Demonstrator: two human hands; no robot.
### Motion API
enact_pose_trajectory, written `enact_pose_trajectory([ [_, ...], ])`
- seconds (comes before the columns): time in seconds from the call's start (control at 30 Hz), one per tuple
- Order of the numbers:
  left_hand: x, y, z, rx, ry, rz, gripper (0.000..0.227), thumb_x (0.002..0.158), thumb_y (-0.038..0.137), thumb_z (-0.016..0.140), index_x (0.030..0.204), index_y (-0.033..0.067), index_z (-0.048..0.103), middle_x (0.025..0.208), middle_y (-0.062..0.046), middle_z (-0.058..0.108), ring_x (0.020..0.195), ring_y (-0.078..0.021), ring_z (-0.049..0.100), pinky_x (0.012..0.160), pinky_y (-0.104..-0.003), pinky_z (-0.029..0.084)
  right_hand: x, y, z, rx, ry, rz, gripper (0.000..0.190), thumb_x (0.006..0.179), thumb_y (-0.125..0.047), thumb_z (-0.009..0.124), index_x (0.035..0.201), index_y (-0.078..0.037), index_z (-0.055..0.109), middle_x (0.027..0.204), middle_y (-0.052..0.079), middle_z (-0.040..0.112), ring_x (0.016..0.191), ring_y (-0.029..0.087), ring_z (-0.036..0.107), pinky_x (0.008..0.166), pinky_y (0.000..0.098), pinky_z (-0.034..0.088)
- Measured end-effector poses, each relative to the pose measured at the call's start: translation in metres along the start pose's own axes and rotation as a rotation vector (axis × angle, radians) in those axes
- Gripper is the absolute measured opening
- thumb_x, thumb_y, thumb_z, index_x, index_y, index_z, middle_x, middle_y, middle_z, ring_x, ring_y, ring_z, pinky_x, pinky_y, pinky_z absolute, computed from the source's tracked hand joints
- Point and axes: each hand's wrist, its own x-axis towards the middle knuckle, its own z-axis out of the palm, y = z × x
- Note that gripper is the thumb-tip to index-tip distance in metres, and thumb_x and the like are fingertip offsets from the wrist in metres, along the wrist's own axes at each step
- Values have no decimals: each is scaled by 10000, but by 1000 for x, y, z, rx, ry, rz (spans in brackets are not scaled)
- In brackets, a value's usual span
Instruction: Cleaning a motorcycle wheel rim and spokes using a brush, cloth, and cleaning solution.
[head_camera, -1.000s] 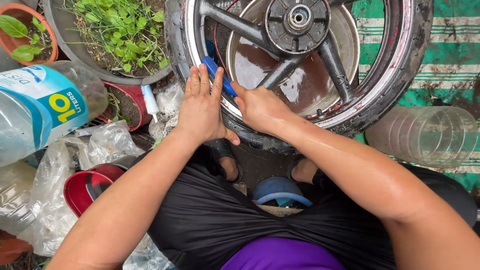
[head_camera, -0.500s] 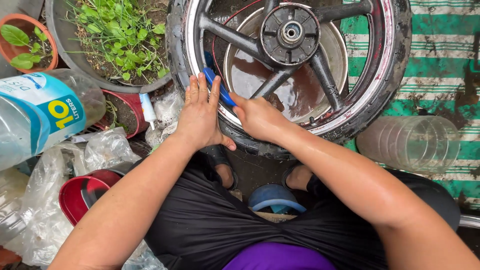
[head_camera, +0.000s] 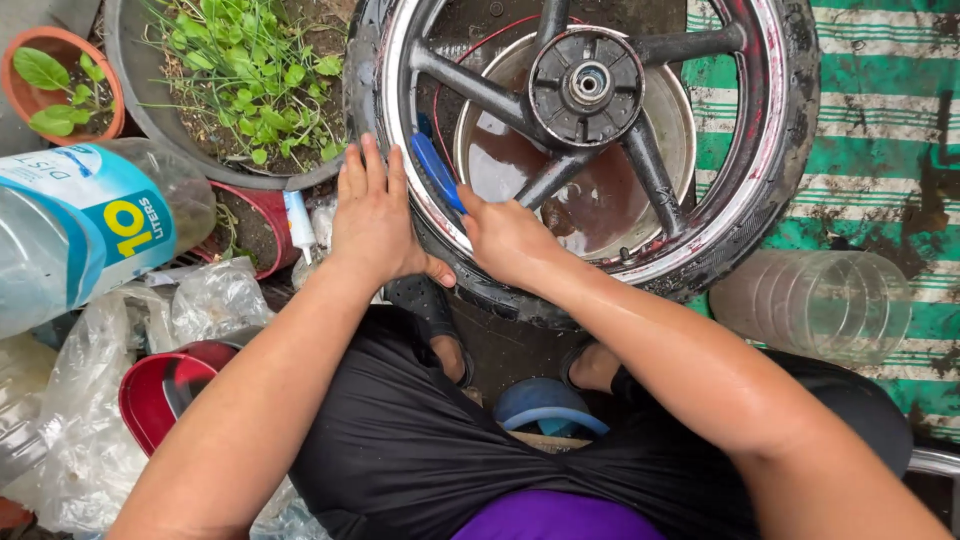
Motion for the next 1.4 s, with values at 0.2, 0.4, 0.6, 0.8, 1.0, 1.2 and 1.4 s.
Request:
enact_pose_trajectory([
  [0.2, -2, 2, 0, -80, -18, -57, 2054, 197, 923, 991, 1776, -50, 107, 1806, -405, 105, 1686, -562, 139, 1386, -572, 171, -57, 8, -22, -105, -132, 5, 552, 1126, -196, 458, 1658, -76, 543, 1089, 358, 811, 963, 513, 824, 856, 595, 681],
  [0.4, -1, 4, -12, -20, -32, -14, 2038, 218, 892, 1006, 1790, -18, 84, 1775, -452, 152, 1665, -597, 174, 1366, -588, 237, 46, 7, 13, -37, 51, -25, 544, 1144, -301, 444, 1642, -109, 550, 1121, 352, 795, 1050, 550, 787, 872, 637, 651],
  [0.6, 1, -6, -9, 125, -14, 50, 2006, 266, 915, 988, 1806, 14, 71, 1749, -439, 279, 1656, -577, 247, 1356, -577, 218, -40, -6, -17, -51, -64, 59, 558, 1121, -268, 458, 1658, -149, 555, 1181, 376, 786, 1120, 578, 768, 943, 659, 638],
  [0.8, 8, -9, -2, 278, 54, 85, 2008, 249, 1035, 912, 1809, 52, 117, 1685, -400, 431, 1621, -530, 361, 1337, -570, 225, 9, -2, -5, -36, -28, 30, 550, 1122, -265, 465, 1637, -101, 567, 1211, 383, 778, 1149, 590, 752, 973, 664, 624],
  [1.0, 5, -10, 2, 270, 41, 69, 2008, 272, 1072, 889, 1813, 66, 88, 1717, -384, 392, 1634, -511, 347, 1319, -588, 250, 30, -7, -1, 69, 61, 7, 568, 1130, -306, 427, 1658, -132, 539, 1205, 367, 778, 1150, 573, 751, 961, 644, 624],
  [1.2, 5, -11, -3, 239, 16, 95, 2001, 272, 1068, 891, 1808, 61, 100, 1717, -389, 386, 1636, -513, 342, 1319, -581, 240, -59, 1, -30, 15, -160, 64, 580, 1109, -240, 447, 1664, -96, 537, 1292, 370, 762, 1207, 589, 729, 994, 644, 629],
  [1.4, 9, -6, -2, 261, -20, 67, 2018, 266, 1045, 905, 1813, 65, 58, 1718, -397, 376, 1636, -520, 341, 1305, -584, 271, 30, -26, -13, 97, 8, 50, 598, 1126, -318, 434, 1677, -100, 516, 1303, 359, 758, 1234, 552, 729, 1008, 645, 611],
])
